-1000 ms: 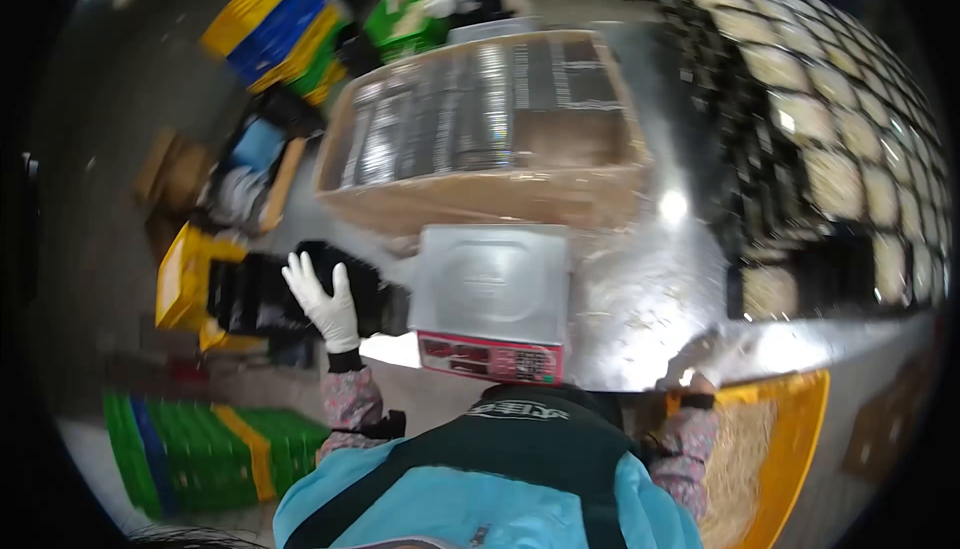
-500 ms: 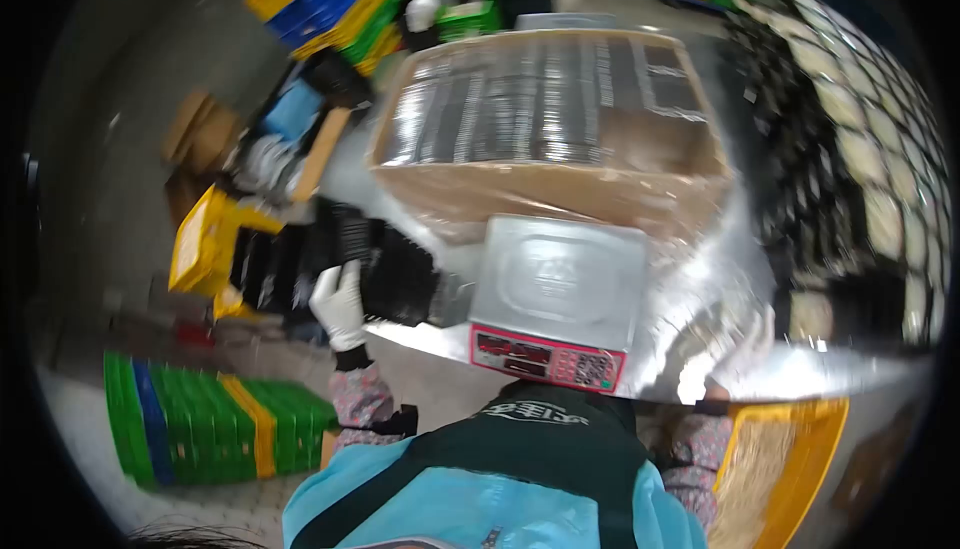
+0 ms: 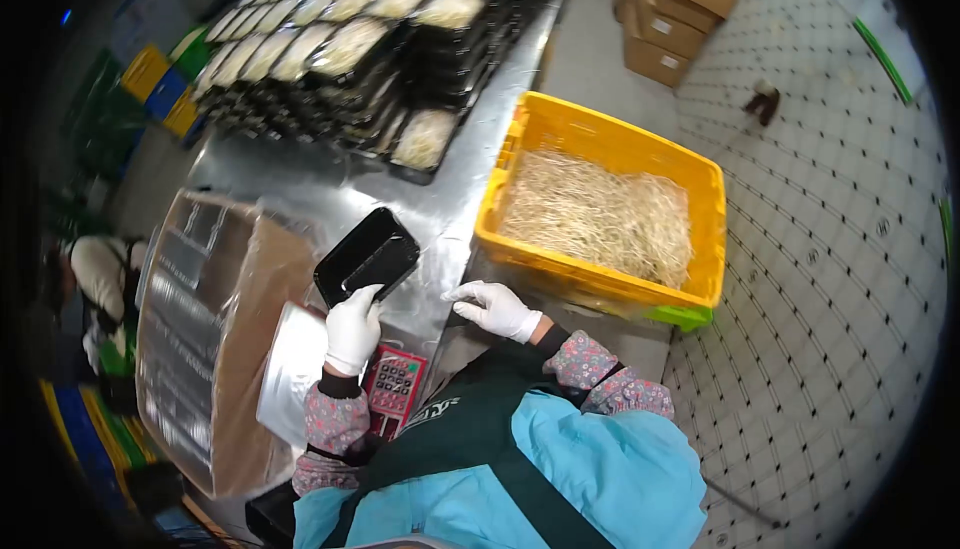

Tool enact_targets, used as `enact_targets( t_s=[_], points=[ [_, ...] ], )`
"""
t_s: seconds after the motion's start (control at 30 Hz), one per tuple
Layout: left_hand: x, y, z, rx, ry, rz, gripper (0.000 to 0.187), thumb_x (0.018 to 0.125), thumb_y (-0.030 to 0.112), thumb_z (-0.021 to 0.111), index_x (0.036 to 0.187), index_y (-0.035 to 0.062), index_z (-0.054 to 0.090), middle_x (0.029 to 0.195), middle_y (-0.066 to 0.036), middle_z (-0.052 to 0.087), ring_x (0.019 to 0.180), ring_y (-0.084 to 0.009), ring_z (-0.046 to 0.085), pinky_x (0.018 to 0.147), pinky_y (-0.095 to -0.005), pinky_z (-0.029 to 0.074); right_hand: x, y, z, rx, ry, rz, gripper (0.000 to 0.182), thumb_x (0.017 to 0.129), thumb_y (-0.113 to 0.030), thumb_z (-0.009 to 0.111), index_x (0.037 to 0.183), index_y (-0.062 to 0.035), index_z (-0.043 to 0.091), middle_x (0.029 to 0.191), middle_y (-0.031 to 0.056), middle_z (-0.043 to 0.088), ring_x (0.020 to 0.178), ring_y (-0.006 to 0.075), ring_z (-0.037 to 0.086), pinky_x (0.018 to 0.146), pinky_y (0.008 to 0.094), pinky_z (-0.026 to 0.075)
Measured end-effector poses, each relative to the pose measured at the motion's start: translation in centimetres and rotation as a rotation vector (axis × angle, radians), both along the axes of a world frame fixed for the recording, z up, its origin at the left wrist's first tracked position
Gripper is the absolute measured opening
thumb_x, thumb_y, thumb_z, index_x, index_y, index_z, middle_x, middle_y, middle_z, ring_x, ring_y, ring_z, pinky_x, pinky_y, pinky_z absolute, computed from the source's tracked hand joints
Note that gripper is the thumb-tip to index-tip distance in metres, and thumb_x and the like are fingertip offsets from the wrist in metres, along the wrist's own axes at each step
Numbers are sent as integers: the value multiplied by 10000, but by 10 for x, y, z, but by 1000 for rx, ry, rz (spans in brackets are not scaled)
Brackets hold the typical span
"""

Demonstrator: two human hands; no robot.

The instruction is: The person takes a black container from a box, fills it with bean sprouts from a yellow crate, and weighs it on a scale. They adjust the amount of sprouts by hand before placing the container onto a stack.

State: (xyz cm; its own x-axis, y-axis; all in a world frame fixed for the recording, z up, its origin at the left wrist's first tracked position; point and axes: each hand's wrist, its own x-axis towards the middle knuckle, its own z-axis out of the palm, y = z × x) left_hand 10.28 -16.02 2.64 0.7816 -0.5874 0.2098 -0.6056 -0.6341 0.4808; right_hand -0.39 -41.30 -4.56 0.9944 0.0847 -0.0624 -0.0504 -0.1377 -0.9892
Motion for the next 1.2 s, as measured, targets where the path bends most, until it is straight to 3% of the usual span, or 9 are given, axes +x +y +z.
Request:
enact_targets(
  t_s=[0.17, 0.3, 0.43, 0.53, 0.6, 0.67, 0.83, 1.0, 1.2],
  points=[
    [71, -14, -114, 368, 39, -34, 246, 813, 99, 601, 1043, 95, 688, 872, -183, 693, 748, -375, 671, 684, -480, 533, -37, -94, -1, 107, -68, -298, 280, 939, -110, 633, 1215, -68, 658, 1143, 93, 682, 1045, 155, 635, 928, 304, 496],
    [82, -50, -73, 448, 91, -56, 793, 707, 287, 804, 1404, 79, 489, 1364, -161, 555, 1343, -368, 427, 1111, -517, 304, -62, -229, -18, -389, -27, -775, 377, 873, -215, 717, 1222, -89, 653, 1207, 122, 658, 1139, 244, 618, 973, 341, 478],
    [70, -154, -24, -66, 123, -49, 403, 824, 124, 732, 1203, 16, 645, 1120, -171, 679, 1032, -305, 658, 902, -353, 508, -71, -379, -82, -909, 479, -1032, 913, 749, -409, 810, 1469, -47, 379, 1495, 229, 394, 1389, 351, 380, 1113, 444, 344],
    [62, -233, -28, -148, 517, 1, 360, 870, 131, 704, 1206, 15, 648, 1125, -159, 685, 1046, -270, 661, 914, -338, 498, -36, -410, -79, -1042, 893, -908, 1089, 710, -484, 818, 1534, -73, 236, 1568, 251, 244, 1428, 446, 267, 1111, 562, 298],
    [63, -269, -47, -167, 393, -166, 327, 897, 78, 680, 1211, -4, 642, 1144, -126, 689, 1048, -197, 653, 941, -307, 486, -16, -422, -91, -1058, 971, -839, 1179, 696, -479, 828, 1562, -96, 126, 1592, 258, 161, 1424, 499, 229, 1079, 641, 287],
    [61, -290, -56, -133, 420, -168, 322, 894, 140, 685, 1191, 20, 660, 1138, -165, 688, 1075, -286, 657, 945, -340, 488, -2, -419, -87, -1081, 1186, -716, 1182, 702, -470, 829, 1569, -138, 98, 1599, 239, 156, 1432, 470, 247, 1069, 628, 328],
    [69, -305, -65, -130, 512, -87, 290, 906, 125, 667, 1172, 11, 671, 1124, -152, 701, 1076, -256, 660, 953, -326, 484, -24, -450, -131, -1101, 975, -760, 1052, 722, -228, 804, 1554, -138, 167, 1385, 204, 450, 1211, 398, 505, 953, 474, 495],
    [89, -317, -69, -161, 502, -91, 250, 917, 105, 644, 1138, -4, 683, 1112, -144, 708, 1064, -233, 667, 946, -312, 486, -42, -469, -126, -988, 935, -833, 980, 678, -127, 793, 1513, -102, 281, 1287, 218, 552, 1184, 375, 560, 974, 415, 493],
    [104, -338, -60, -237, 540, -192, 225, 921, 78, 627, 1120, -7, 688, 1065, -134, 722, 1010, -218, 685, 901, -300, 508, -71, -496, -105, -402, 551, -1073, 882, 613, -22, 786, 1420, -56, 433, 1268, 166, 619, 1176, 263, 602, 979, 308, 473]
  ],
)
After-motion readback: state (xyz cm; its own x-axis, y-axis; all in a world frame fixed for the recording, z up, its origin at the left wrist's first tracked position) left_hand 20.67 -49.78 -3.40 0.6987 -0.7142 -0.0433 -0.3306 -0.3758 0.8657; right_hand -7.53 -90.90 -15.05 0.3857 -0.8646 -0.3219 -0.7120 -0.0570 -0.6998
